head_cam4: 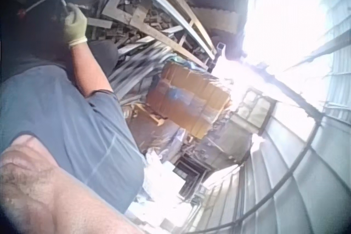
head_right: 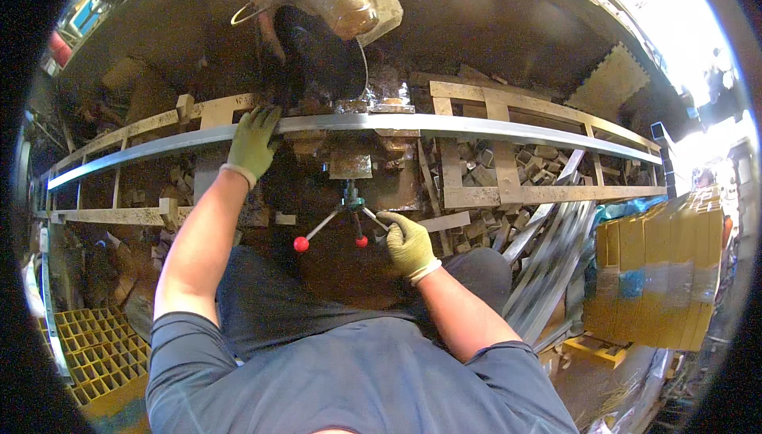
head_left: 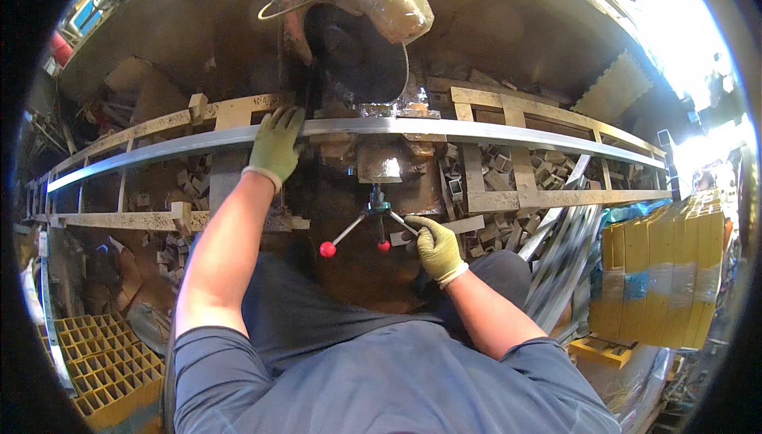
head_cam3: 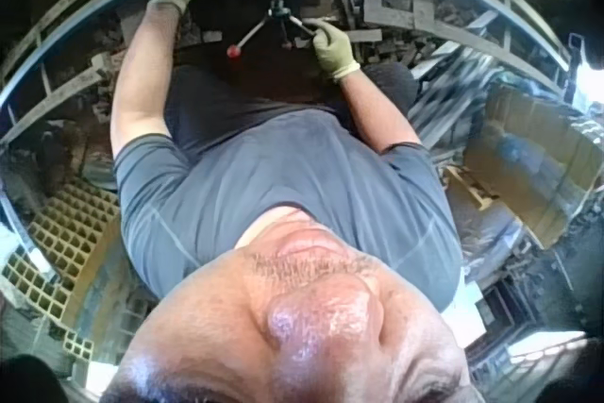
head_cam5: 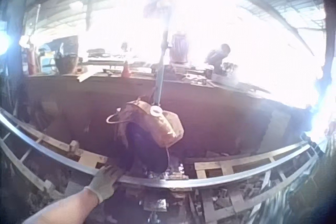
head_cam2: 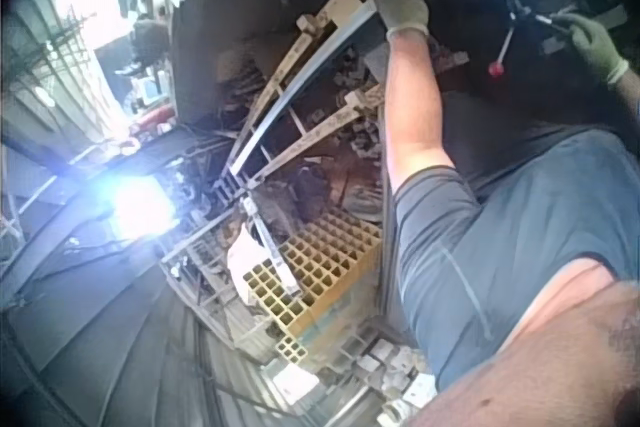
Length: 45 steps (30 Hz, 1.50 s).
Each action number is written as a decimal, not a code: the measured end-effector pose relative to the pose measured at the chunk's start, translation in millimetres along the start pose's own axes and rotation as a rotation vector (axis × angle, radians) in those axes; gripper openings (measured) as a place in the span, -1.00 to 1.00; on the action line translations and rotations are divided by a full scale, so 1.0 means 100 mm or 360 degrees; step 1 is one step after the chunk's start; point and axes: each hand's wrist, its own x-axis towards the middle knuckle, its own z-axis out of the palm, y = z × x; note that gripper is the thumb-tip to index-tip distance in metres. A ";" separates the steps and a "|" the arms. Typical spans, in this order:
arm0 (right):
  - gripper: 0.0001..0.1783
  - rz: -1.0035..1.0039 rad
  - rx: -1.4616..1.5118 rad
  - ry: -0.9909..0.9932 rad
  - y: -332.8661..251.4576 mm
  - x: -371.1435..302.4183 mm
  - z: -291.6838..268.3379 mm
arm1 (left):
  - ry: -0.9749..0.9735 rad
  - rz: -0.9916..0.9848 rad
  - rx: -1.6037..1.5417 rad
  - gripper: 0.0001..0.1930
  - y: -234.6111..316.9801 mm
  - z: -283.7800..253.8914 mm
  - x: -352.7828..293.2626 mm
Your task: The person repeatedly positions long metal bars under a chop saw, secures them with a clamp, and cuts them. After each cut, the person removes the cut piece and places it aside, then retrieves another bar to repeat the process.
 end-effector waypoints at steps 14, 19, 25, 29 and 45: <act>-0.60 -0.0127 0.0187 0.0022 0.03 -0.03 0.04 | -0.1319 -0.0775 -0.2311 -0.54 0.98 0.34 -1.49; -0.63 -0.0045 0.0233 0.0046 0.20 -0.01 0.01 | -0.1020 -0.0892 -0.1981 -0.64 1.34 0.07 -1.50; -0.64 -0.0163 0.0048 0.0051 0.31 0.03 -0.05 | -0.0820 -0.0668 -0.1364 -0.64 1.48 -0.06 -1.41; -0.61 -0.0026 0.0215 -0.0071 0.25 0.02 -0.06 | -0.0782 -0.0611 -0.1210 -0.63 1.43 0.10 -1.46; -0.53 0.0177 -0.0179 -0.0031 -0.13 -0.01 -0.28 | 0.0892 -0.0775 -0.1268 -0.54 0.53 -0.17 -0.56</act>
